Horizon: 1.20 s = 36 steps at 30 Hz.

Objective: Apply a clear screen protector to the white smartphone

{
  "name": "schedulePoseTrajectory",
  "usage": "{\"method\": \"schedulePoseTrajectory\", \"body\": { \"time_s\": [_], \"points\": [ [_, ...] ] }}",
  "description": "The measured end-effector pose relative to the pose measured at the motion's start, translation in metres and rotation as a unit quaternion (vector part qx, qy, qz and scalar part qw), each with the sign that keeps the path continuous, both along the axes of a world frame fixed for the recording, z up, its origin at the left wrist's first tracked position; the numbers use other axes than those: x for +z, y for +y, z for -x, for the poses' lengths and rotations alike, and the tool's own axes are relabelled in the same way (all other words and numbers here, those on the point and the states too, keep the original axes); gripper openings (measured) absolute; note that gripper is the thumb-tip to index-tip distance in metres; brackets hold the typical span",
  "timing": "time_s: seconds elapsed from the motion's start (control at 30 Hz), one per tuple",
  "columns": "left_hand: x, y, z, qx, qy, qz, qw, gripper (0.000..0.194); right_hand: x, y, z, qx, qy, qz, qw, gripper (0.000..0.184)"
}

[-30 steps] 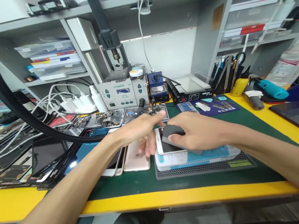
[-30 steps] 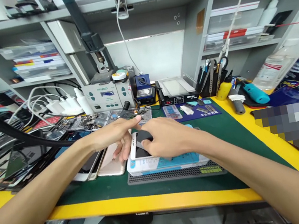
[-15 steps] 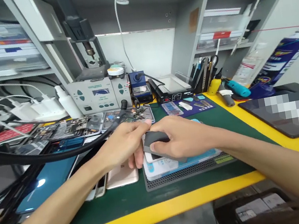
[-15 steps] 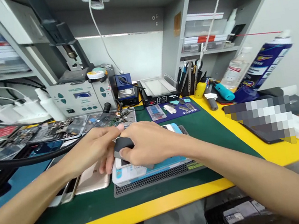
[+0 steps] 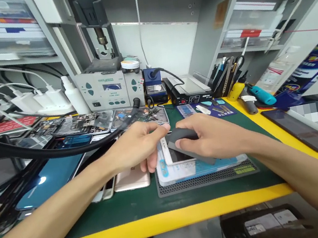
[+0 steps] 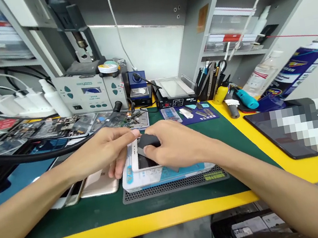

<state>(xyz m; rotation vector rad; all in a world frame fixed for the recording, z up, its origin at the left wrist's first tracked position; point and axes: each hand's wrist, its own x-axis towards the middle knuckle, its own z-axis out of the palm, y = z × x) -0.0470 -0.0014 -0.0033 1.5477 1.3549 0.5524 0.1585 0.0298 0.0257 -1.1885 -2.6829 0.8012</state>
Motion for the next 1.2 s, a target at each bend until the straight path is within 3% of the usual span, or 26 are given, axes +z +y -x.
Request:
{"method": "schedulePoseTrajectory", "body": {
  "time_s": [0.17,0.37,1.2],
  "points": [
    [-0.0021,0.0014,0.0003,-0.004,-0.005,0.004,1.000,0.043,-0.0008,0.0004,0.0005,-0.001,0.007,0.004,1.000,0.025],
    [-0.0026,0.0014,0.0005,-0.004,-0.005,-0.011,1.000,0.045,-0.0009,-0.0016,0.0055,0.002,0.000,-0.054,0.999,0.025],
    [-0.0040,0.0015,0.0004,-0.014,0.005,-0.035,0.999,0.042,-0.0033,-0.0045,0.0053,-0.003,0.019,-0.084,0.996,0.023]
  ]
}}
